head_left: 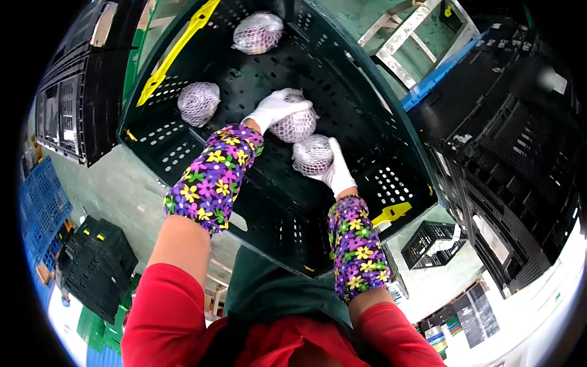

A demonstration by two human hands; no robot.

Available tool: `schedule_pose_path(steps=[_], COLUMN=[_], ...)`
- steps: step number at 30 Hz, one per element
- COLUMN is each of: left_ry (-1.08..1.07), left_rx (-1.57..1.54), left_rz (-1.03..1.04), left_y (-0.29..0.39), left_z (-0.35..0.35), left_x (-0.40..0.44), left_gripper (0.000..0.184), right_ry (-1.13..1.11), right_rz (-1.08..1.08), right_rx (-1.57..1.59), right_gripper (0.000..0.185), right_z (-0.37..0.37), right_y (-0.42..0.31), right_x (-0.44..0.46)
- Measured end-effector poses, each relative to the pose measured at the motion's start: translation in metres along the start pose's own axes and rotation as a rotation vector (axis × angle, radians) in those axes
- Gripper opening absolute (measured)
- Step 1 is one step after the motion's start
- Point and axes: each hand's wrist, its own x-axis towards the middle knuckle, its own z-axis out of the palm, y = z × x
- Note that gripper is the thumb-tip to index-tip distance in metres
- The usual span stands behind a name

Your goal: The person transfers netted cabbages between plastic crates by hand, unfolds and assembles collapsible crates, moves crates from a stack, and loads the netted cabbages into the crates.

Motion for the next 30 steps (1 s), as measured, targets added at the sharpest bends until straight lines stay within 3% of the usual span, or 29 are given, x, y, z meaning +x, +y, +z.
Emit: schedule_pose_path(steps=[2,3,4,5,8,9,10,11,12,14,17,18,20,22,24,25,26,29,30], left_ry=[-0.042,-0.111,-0.161,-0.279,-0.278,-0.289,-0.213,-0.229,-0.432,-0.332,-0.310,-0.403,-0.450,-0.515,-0.603,-0.310,-0.441,-0.365,-0.323], left_rx=[-0.070,-0.125,-0.157,-0.454,-0.809,-0.761,-1.225,-1.233,-1.270,-1.343,-1.436,-1.434,-1.466,-1.371,-1.393,-1.327,-1.261,-0.992,-0.855], left_rz=[-0.014,-0.037,-0.027,-0.019,-0.235,-0.203,-0.434,-0.421,-0.256,-0.211,0.115,0.263,0.419,0.454,0.370,0.242,0.267,0.250,0.293], left_y=[-0.002,0.000,0.003,0.007,0.045,0.071,0.127,0.135,0.139,0.187,0.239,0.257,0.285,0.338,0.380,0.394,0.421,0.476,0.488], left_z=[-0.008,-0.014,-0.021,-0.028,-0.042,-0.045,-0.034,-0.033,-0.038,-0.023,0.008,0.020,0.037,0.057,0.077,0.082,0.095,0.144,0.162], left_x=[-0.003,-0.013,-0.028,-0.054,-0.120,-0.149,-0.196,-0.215,-0.236,-0.289,-0.330,-0.339,-0.338,-0.343,-0.334,-0.323,-0.317,-0.289,-0.277], left_gripper=[0.052,0.044,0.037,0.033,0.033,0.033,0.034,0.038,0.046,0.055,0.057,0.055,0.055,0.052,0.051,0.054,0.055,0.052,0.051], right_ry=[-0.014,-0.078,-0.084,-0.129,-0.185,-0.283,-0.387,-0.451,-0.518,-0.593,-0.550,-0.495,-0.257,-0.126,-0.060,-0.068,-0.075,-0.085,-0.203], right_rz=[-0.081,-0.250,-0.186,-0.178,-0.270,-0.322,-0.382,-0.474,-0.570,-0.772,-1.021,-1.039,-1.145,-1.082,-0.960,-0.898,-0.831,-0.734,-0.777], right_rx=[-0.169,-0.273,-0.308,-0.334,-0.470,-0.495,-0.528,-0.566,-0.614,-0.780,-0.621,-0.634,-0.784,-0.871,-0.867,-0.885,-0.904,-1.190,-1.017], right_gripper=[0.052,0.047,0.043,0.043,0.047,0.049,0.052,0.056,0.060,0.068,0.070,0.068,0.065,0.063,0.065,0.067,0.069,0.078,0.077], right_z=[-0.007,0.002,0.006,0.010,0.051,0.064,0.074,0.089,0.102,0.116,0.124,0.128,0.115,0.083,0.073,0.053,0.040,0.041,0.056], right_y=[-0.002,0.002,0.003,0.009,0.012,0.006,0.000,-0.009,-0.025,-0.065,-0.124,-0.149,-0.207,-0.267,-0.279,-0.284,-0.288,-0.290,-0.289], right_x=[0.004,-0.001,-0.016,-0.032,-0.130,-0.173,-0.226,-0.269,-0.323,-0.419,-0.514,-0.535,-0.519,-0.458,-0.406,-0.358,-0.322,-0.334,-0.384])
